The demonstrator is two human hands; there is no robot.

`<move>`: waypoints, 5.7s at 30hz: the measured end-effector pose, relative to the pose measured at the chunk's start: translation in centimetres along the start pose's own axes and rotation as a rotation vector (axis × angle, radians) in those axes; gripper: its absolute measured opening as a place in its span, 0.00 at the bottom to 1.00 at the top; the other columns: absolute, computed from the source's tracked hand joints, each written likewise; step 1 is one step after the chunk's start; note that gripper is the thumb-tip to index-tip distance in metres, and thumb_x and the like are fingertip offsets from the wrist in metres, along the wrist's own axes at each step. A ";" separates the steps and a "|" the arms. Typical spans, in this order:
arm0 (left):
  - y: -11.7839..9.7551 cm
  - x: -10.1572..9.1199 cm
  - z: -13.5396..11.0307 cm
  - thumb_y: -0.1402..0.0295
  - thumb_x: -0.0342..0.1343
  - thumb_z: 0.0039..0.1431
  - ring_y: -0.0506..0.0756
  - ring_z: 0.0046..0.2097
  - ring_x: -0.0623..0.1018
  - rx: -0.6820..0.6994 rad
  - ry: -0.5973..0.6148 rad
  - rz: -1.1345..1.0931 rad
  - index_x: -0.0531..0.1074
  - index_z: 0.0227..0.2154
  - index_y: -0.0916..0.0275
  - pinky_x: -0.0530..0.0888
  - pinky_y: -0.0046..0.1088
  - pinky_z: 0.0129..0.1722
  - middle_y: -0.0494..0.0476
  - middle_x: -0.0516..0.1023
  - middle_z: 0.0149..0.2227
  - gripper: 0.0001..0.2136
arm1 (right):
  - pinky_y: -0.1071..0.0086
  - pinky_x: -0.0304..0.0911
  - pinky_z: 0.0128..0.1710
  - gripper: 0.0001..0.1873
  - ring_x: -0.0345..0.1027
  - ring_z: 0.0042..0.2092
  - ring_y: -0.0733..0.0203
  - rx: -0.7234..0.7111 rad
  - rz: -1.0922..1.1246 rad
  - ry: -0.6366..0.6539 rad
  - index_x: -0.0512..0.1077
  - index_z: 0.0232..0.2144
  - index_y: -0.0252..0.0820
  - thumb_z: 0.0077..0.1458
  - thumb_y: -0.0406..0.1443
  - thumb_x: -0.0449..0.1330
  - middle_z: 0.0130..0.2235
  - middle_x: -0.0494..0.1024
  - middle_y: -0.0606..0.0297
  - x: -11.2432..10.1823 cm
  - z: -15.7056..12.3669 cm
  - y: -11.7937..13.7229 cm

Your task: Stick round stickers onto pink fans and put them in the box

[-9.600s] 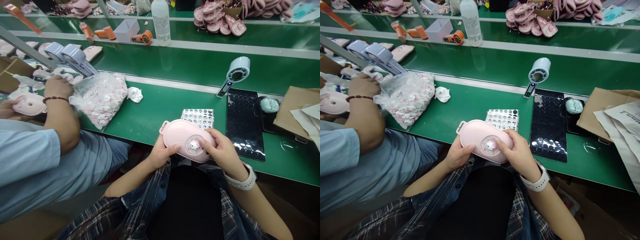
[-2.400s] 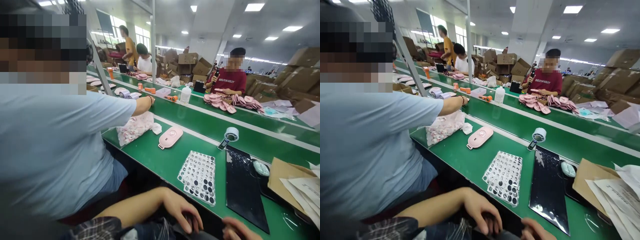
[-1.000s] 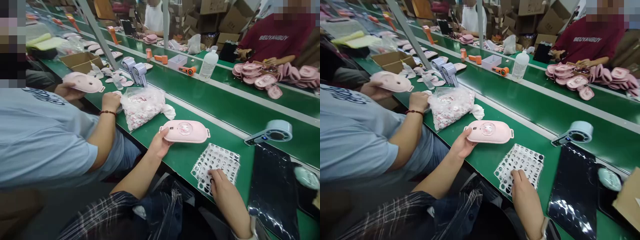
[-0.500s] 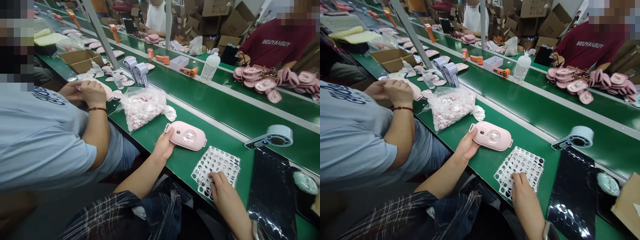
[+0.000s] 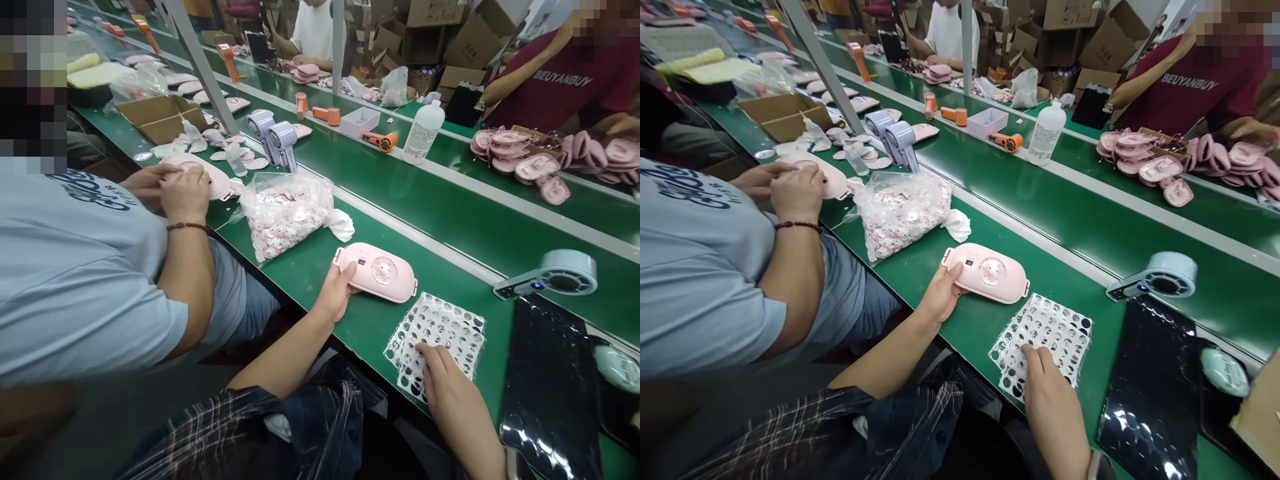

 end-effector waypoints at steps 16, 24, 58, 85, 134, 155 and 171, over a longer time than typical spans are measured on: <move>-0.1 0.1 -0.4 0.58 0.70 0.54 0.60 0.54 0.79 0.152 -0.140 -0.180 0.73 0.52 0.63 0.77 0.33 0.51 0.62 0.80 0.51 0.25 | 0.67 0.70 0.31 0.09 0.73 0.33 0.59 0.188 0.387 0.119 0.68 0.37 0.45 0.63 0.35 0.47 0.36 0.73 0.61 0.2 -0.5 -1.9; -2.0 1.5 -3.4 0.53 0.73 0.48 0.53 0.40 0.80 0.203 0.073 -0.088 0.73 0.43 0.63 0.77 0.26 0.42 0.54 0.80 0.39 0.26 | 0.68 0.66 0.30 0.15 0.69 0.28 0.59 0.432 0.619 0.377 0.72 0.36 0.44 0.54 0.45 0.52 0.29 0.72 0.63 -1.5 0.0 -3.3; -0.8 2.2 -5.2 0.52 0.67 0.56 0.49 0.35 0.76 0.133 0.338 0.240 0.68 0.48 0.62 0.75 0.24 0.35 0.54 0.78 0.39 0.24 | 0.70 0.70 0.28 0.17 0.66 0.26 0.68 0.680 1.544 0.059 0.73 0.35 0.42 0.50 0.44 0.74 0.31 0.71 0.68 -1.7 -1.5 -5.8; -1.2 2.4 -11.4 0.66 0.53 0.56 0.67 0.58 0.71 0.050 0.889 1.217 0.49 0.73 0.53 0.69 0.49 0.61 0.64 0.59 0.65 0.41 | 0.55 0.74 0.53 0.21 0.75 0.53 0.48 0.176 0.745 0.197 0.75 0.53 0.39 0.60 0.26 0.53 0.53 0.78 0.49 -3.8 -4.4 4.2; 0.3 0.6 -10.7 0.62 0.62 0.59 0.67 0.70 0.62 -0.061 1.065 1.048 0.44 0.74 0.55 0.60 0.48 0.69 0.65 0.55 0.72 0.44 | 0.69 0.70 0.23 0.08 0.70 0.22 0.61 0.732 0.959 -0.042 0.74 0.39 0.44 0.59 0.41 0.64 0.24 0.75 0.66 -7.2 -5.8 -0.7; 0.1 2.4 -11.1 0.66 0.59 0.58 0.64 0.70 0.62 0.084 1.156 1.177 0.50 0.72 0.62 0.60 0.43 0.70 0.64 0.56 0.72 0.40 | 0.78 0.63 0.16 0.11 0.65 0.19 0.71 0.752 1.379 -0.205 0.72 0.33 0.41 0.55 0.38 0.71 0.32 0.77 0.65 -7.1 -3.7 2.0; 0.2 2.1 -11.3 0.64 0.58 0.59 0.66 0.71 0.61 0.113 1.146 1.243 0.49 0.72 0.65 0.61 0.46 0.70 0.68 0.56 0.72 0.40 | 0.74 0.64 0.17 0.10 0.68 0.22 0.66 0.728 1.212 -0.171 0.73 0.33 0.39 0.55 0.38 0.68 0.30 0.77 0.62 -6.6 -3.1 2.8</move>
Point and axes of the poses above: each hand's wrist, its own z-axis towards the middle knuckle, its own x-axis out of the palm, y = z × x, the point moved 1 cm from there along z, towards the middle knuckle
